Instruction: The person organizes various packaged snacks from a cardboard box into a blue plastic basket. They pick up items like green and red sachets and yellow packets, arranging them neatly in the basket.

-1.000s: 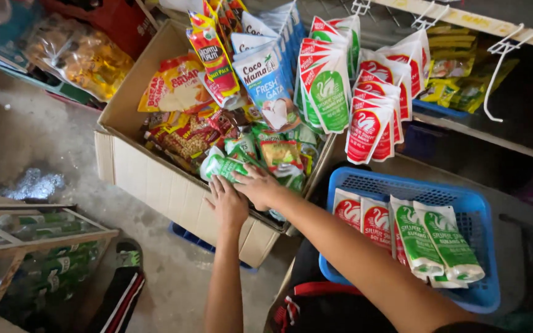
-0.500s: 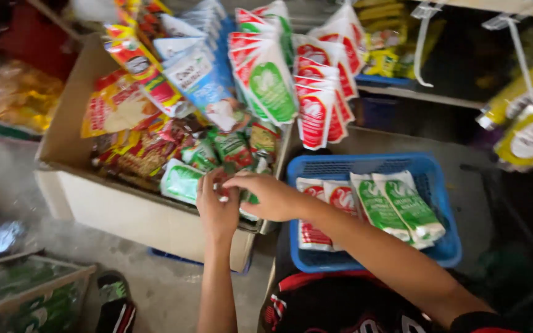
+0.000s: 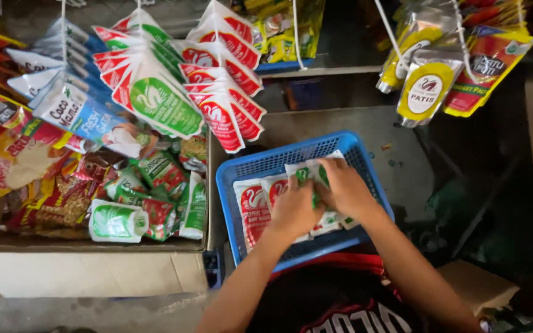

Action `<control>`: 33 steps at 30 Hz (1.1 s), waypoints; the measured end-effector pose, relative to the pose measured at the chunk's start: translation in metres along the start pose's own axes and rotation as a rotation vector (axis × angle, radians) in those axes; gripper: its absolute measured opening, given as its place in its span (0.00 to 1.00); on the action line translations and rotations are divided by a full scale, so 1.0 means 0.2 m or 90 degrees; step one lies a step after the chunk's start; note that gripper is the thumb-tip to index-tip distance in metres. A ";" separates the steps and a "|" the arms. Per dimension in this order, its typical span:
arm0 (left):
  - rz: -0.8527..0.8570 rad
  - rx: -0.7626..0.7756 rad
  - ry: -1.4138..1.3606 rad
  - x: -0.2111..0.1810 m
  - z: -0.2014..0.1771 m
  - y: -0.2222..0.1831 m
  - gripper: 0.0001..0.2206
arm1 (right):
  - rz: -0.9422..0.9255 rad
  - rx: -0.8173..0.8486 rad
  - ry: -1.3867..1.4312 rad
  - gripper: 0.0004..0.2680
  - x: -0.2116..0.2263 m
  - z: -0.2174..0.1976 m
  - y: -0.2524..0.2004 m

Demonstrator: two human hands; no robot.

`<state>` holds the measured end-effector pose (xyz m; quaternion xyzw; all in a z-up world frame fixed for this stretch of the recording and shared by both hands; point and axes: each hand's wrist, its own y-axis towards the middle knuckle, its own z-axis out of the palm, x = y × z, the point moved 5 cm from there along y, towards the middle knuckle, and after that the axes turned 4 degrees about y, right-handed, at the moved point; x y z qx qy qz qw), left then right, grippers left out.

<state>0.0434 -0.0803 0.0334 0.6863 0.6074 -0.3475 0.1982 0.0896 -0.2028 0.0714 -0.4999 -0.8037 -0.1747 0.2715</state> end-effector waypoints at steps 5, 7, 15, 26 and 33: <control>0.011 0.028 0.064 -0.06 0.02 0.01 0.25 | 0.072 0.003 0.006 0.17 -0.17 0.01 -0.12; -0.009 0.062 0.029 -0.04 0.04 0.00 0.26 | 0.051 -0.001 0.006 0.18 -0.18 0.00 -0.11; -0.085 -0.132 0.045 -0.02 -0.03 -0.03 0.13 | 0.082 -0.064 0.094 0.13 -0.05 -0.12 -0.07; -0.117 -0.289 -0.851 0.26 -0.21 -0.07 0.20 | -0.002 -0.161 0.251 0.18 0.51 -0.06 0.00; -0.162 -0.426 -0.945 0.69 -0.67 -0.36 0.17 | -0.126 0.118 0.367 0.23 0.83 0.30 0.20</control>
